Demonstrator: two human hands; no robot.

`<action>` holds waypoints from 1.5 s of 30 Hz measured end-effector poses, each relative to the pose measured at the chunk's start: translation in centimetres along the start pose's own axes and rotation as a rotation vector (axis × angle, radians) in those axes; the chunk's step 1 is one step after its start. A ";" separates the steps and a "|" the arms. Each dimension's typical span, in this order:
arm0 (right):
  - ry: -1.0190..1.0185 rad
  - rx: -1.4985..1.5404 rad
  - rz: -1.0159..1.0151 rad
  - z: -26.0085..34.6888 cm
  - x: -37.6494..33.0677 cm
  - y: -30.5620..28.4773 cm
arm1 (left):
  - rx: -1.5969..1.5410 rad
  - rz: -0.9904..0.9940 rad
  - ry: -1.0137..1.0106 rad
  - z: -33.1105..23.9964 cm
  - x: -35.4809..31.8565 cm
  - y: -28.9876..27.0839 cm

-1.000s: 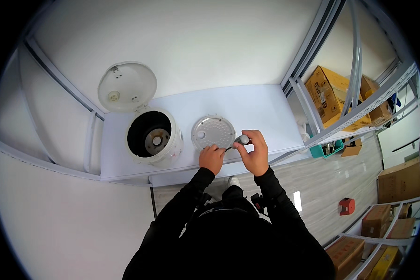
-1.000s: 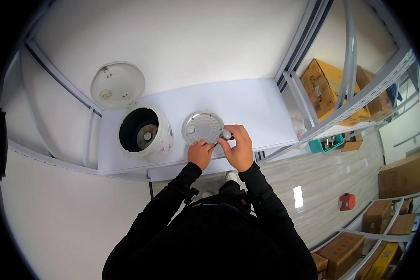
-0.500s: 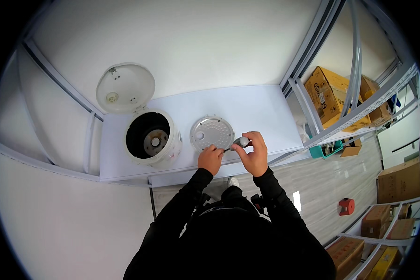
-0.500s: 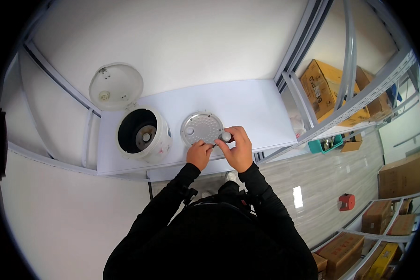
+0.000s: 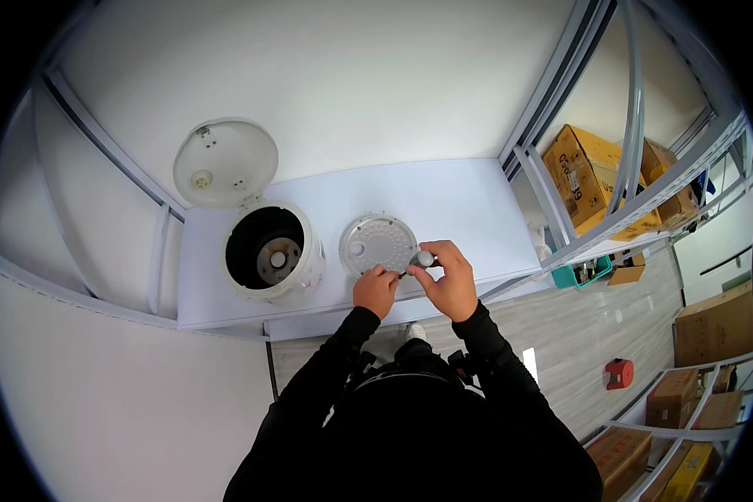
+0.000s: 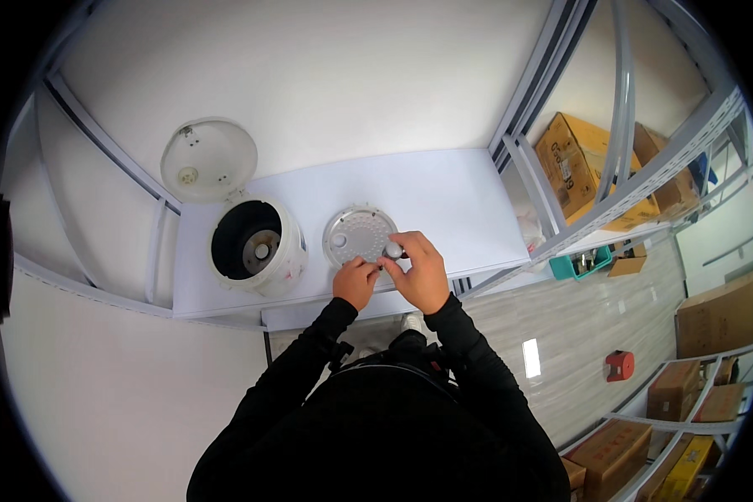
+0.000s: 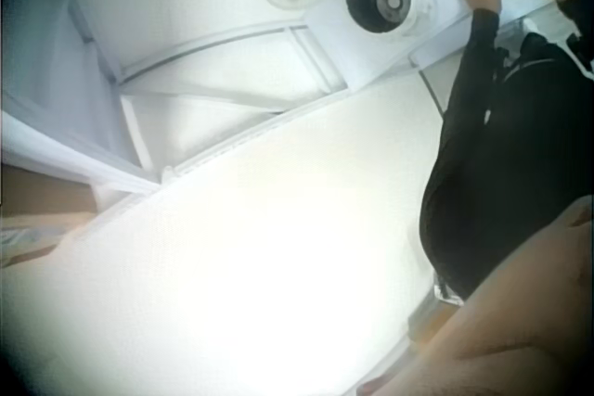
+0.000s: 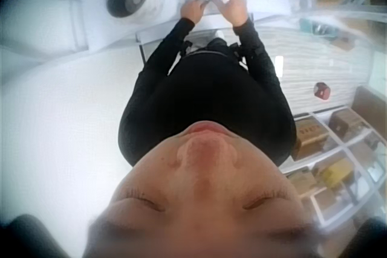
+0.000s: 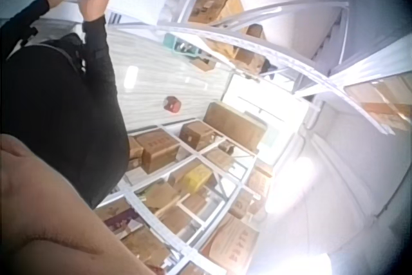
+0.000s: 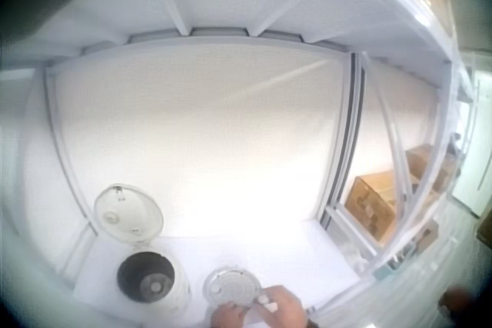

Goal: The person assembles a white cylindrical appliance on a workbench. They place a perforated metal plate into the unit, insert a white plastic ring, and use a screwdriver to tighten screws on the top cover. The person repeatedly removes and repositions the cover to access internal components.

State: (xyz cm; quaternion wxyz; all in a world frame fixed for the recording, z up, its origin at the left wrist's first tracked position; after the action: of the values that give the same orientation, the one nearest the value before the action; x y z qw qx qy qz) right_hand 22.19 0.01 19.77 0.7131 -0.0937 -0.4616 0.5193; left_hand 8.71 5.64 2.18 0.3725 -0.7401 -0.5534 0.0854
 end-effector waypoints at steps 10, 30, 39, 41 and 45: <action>-0.122 -0.053 0.107 2.2 0.1 0.1 | -0.035 -0.036 0.040 -0.3 -0.1 -0.3; -0.031 0.038 0.083 1.1 0.6 1.0 | 0.039 -0.012 -0.007 -0.6 0.2 0.1; -0.096 -0.042 0.205 1.5 1.5 1.1 | 0.019 -0.030 -0.072 -0.2 0.1 0.9; -0.058 0.091 0.230 0.4 1.6 1.7 | 0.013 -0.009 -0.108 -0.2 0.0 0.9; -0.182 0.185 0.074 1.1 2.0 0.9 | 0.057 -0.010 -0.145 -0.1 0.1 1.1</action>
State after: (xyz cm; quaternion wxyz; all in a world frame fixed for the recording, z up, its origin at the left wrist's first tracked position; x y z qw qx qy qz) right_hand 20.84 1.71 20.95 0.6542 0.0029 -0.4708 0.5919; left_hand 9.63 5.56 1.62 0.3526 -0.7184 -0.5799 0.1527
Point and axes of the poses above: each hand's wrist, its own x-axis towards the middle knuckle, its own y-axis out of the palm, z = x × y, the point moved 9 cm from there along x, towards the middle knuckle, and after that the axes turned 10 degrees about -x, right-handed, at the moved point
